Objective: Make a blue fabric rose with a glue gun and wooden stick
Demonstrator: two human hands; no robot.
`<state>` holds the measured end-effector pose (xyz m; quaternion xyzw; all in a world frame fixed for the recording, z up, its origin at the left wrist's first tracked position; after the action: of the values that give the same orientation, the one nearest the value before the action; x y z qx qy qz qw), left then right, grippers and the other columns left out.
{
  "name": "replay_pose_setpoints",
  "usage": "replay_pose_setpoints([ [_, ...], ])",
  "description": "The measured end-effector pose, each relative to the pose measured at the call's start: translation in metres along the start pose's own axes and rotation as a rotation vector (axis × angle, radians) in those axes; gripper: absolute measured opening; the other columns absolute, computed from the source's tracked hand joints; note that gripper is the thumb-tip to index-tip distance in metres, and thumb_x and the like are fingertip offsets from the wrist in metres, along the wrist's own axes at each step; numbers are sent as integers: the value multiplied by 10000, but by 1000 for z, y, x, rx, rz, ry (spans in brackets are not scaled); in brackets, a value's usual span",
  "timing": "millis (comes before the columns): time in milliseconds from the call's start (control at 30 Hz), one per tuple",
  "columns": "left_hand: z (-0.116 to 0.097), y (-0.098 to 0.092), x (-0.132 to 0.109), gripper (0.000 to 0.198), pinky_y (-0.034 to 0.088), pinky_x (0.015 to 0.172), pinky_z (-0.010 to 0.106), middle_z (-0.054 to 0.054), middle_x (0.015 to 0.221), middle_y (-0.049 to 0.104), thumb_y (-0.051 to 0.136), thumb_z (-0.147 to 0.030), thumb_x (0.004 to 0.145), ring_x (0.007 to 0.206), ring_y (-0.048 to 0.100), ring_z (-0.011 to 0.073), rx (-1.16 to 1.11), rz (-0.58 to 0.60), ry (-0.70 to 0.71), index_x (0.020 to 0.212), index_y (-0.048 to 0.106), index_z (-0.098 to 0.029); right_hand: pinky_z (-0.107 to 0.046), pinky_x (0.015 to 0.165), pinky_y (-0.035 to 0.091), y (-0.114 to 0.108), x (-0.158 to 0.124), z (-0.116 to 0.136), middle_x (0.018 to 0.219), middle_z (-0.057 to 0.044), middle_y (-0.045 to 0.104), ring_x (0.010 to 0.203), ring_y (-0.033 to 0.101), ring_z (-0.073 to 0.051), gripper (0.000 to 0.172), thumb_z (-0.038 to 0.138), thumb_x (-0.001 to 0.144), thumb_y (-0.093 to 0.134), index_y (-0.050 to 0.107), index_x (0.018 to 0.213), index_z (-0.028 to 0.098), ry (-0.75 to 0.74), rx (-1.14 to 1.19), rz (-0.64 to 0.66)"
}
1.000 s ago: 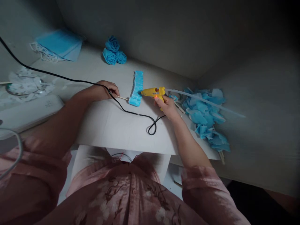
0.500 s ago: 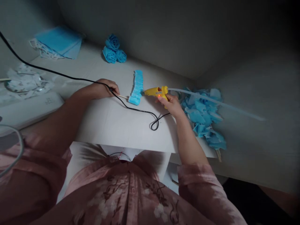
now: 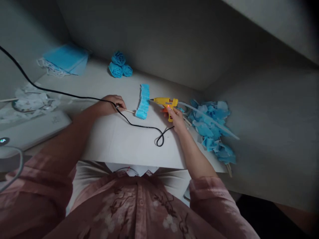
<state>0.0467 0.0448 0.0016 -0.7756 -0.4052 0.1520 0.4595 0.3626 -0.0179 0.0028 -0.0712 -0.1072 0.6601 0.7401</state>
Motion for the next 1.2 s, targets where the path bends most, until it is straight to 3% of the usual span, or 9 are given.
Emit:
replay_pose_setpoints([
  [167, 10, 8, 5, 277, 466, 789, 253, 65, 885, 718, 585, -393, 854, 859, 637, 179, -10, -34, 8, 853, 771, -189, -289, 626, 420, 1, 0, -1, 880, -41, 795, 667, 568, -142, 623, 810, 721, 707, 771, 940, 230, 21, 44, -18],
  [367, 20, 12, 4, 254, 445, 734, 261, 60, 878, 710, 594, -393, 851, 810, 610, 178, -15, -26, -90, 851, 741, -185, -289, 636, 413, 2, -2, 3, 867, -37, 787, 666, 565, -141, 609, 809, 724, 692, 756, 914, 234, 46, 39, -24],
  [533, 12, 9, 3, 292, 463, 801, 274, 54, 898, 719, 533, -414, 888, 890, 633, 201, 19, -46, 1, 853, 734, -205, -296, 642, 418, 2, -2, 2, 867, -42, 789, 659, 562, -145, 610, 796, 730, 706, 748, 938, 224, 40, 47, -26],
  [733, 5, 6, 5, 251, 470, 950, 313, 65, 966, 753, 541, -338, 909, 966, 643, 216, 170, -99, 11, 874, 751, -207, -282, 607, 409, 0, 0, -5, 903, -51, 811, 636, 561, -128, 576, 754, 754, 729, 764, 954, 214, 40, 117, -55],
  [900, 3, 4, 4, 252, 472, 941, 324, 79, 1018, 760, 567, -359, 909, 980, 644, 226, 165, -61, 50, 934, 761, -201, -265, 607, 404, 1, 0, -2, 845, -29, 801, 623, 557, -116, 535, 722, 742, 761, 763, 918, 217, 39, 168, -65],
  [1200, 7, 4, 9, 294, 470, 880, 298, 59, 905, 742, 556, -442, 889, 927, 637, 215, 76, 18, 2, 821, 721, -208, -281, 620, 389, 1, -2, 1, 876, -52, 791, 653, 536, -134, 572, 774, 749, 690, 733, 866, 216, 62, 83, -53],
])
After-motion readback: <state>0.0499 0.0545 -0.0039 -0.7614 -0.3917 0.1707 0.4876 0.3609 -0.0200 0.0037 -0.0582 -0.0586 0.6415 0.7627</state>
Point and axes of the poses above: each hand's wrist, its own x-axis towards the middle knuckle, its own y-axis out of the palm, z = x × y, the point moved 7 cm from there along x, towards the middle knuckle
